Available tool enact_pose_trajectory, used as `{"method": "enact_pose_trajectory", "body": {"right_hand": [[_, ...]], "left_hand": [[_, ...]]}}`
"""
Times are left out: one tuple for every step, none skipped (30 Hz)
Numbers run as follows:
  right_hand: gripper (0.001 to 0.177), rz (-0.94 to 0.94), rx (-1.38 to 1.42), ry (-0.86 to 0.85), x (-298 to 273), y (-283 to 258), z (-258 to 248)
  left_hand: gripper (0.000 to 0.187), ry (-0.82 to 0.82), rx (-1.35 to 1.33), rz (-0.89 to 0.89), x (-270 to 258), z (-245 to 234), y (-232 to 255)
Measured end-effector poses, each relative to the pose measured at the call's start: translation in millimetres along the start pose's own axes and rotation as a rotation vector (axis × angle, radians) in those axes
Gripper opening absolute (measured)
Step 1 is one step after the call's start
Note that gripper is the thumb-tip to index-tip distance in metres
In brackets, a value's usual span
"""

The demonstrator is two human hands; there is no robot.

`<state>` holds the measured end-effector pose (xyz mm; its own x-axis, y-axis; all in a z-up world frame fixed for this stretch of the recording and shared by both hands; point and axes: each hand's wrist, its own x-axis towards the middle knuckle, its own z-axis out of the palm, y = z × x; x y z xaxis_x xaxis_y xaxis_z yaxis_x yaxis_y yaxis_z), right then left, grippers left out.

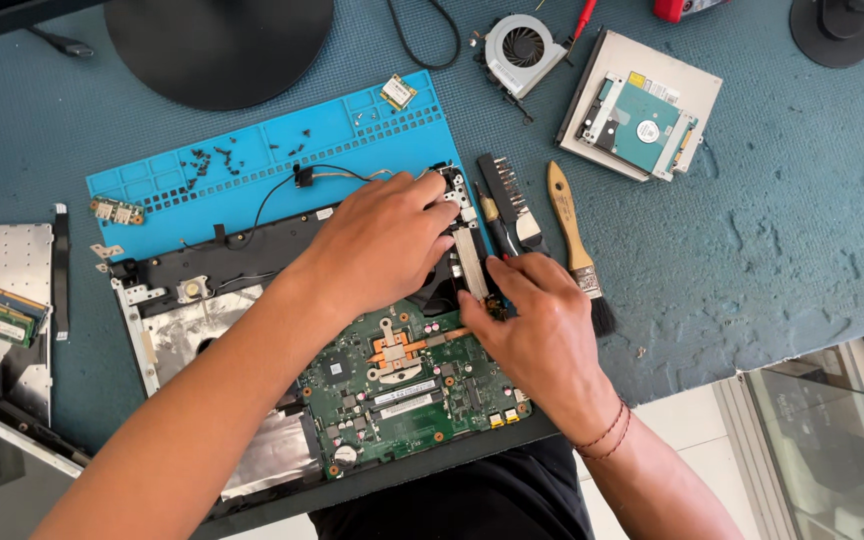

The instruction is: The person works on a disassembled laptop on a blue mat, handling the motherboard, a cooling fan, and a copper heat pipe. They connect a ribbon cable, position the fan over the motherboard, and then remove the fan and heat pipe.

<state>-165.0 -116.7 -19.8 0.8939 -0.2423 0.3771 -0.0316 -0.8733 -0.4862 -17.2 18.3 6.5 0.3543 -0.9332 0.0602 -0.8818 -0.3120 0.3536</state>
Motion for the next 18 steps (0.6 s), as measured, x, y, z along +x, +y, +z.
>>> {"method": "enact_pose_trajectory", "body": {"right_hand": [[0.033, -0.005, 0.000, -0.004, -0.6, 0.8, 0.3], [0.033, -0.005, 0.009, -0.008, -1.2, 1.2, 0.4], [0.034, -0.008, 0.017, -0.007, -0.7, 1.8, 0.6], [0.034, -0.015, 0.016, -0.008, 1.1, -1.1, -1.4], [0.034, 0.014, -0.001, -0.040, 2.0, -4.2, -3.7], [0.033, 0.043, -0.018, -0.073, 2.9, -7.2, -6.2], [0.033, 0.040, -0.019, -0.072, 5.2, -8.3, -9.1], [0.035, 0.059, -0.012, -0.115, 7.5, -9.6, -12.0], [0.037, 0.076, -0.004, -0.159, 9.7, -10.9, -15.0], [0.037, 0.072, -0.005, -0.160, 13.6, -12.5, -18.0], [0.041, 0.086, 0.006, -0.151, 18.0, -14.1, -20.9], [0.045, 0.101, 0.017, -0.143, 22.5, -15.8, -23.7], [0.045, 0.095, 0.015, -0.144, 28.6, -13.0, -22.8], [0.042, 0.039, 0.033, -0.135, 34.9, -10.3, -21.8], [0.039, -0.014, 0.051, -0.128, 40.3, -7.7, -20.8], [0.039, -0.017, 0.049, -0.130, 44.4, -2.0, -16.8], [0.032, -0.018, 0.083, -0.147, 49.6, 3.7, -12.7], [0.027, -0.018, 0.116, -0.165, 55.0, 9.2, -8.6]], "left_hand": [[0.020, 0.004, -0.002, -0.005, -0.1, 1.8, -0.4], [0.018, 0.012, 0.023, 0.000, -0.4, 3.3, -0.7], [0.018, 0.023, 0.052, 0.008, 0.2, 4.0, -1.7], [0.018, 0.029, 0.053, 0.005, -0.3, 3.4, -1.7], [0.017, 0.018, 0.076, 0.011, -0.7, 3.2, -1.1], [0.017, 0.007, 0.100, 0.016, -1.0, 3.0, -0.5], [0.017, 0.010, 0.101, 0.015, -1.8, 0.1, -0.6], [0.018, 0.004, 0.090, 0.025, -2.8, -2.8, -0.6], [0.019, -0.001, 0.079, 0.033, -4.1, -5.6, -0.3], [0.019, 0.003, 0.080, 0.030, -6.4, -6.0, -1.0], [0.020, 0.014, 0.072, 0.037, -8.1, -6.7, -2.0], [0.021, 0.025, 0.064, 0.044, -9.8, -7.4, -3.2], [0.021, 0.031, 0.063, 0.041, -10.3, -6.5, -3.6], [0.021, 0.039, 0.073, 0.051, -10.7, -5.5, -4.2], [0.021, 0.044, 0.082, 0.061, -11.3, -4.2, -4.4], [0.021, 0.048, 0.080, 0.059, -12.1, -6.5, -2.2], [0.022, 0.045, 0.069, 0.052, -12.2, -9.5, -0.6], [0.024, 0.042, 0.057, 0.045, -12.3, -12.7, 0.8]]}}
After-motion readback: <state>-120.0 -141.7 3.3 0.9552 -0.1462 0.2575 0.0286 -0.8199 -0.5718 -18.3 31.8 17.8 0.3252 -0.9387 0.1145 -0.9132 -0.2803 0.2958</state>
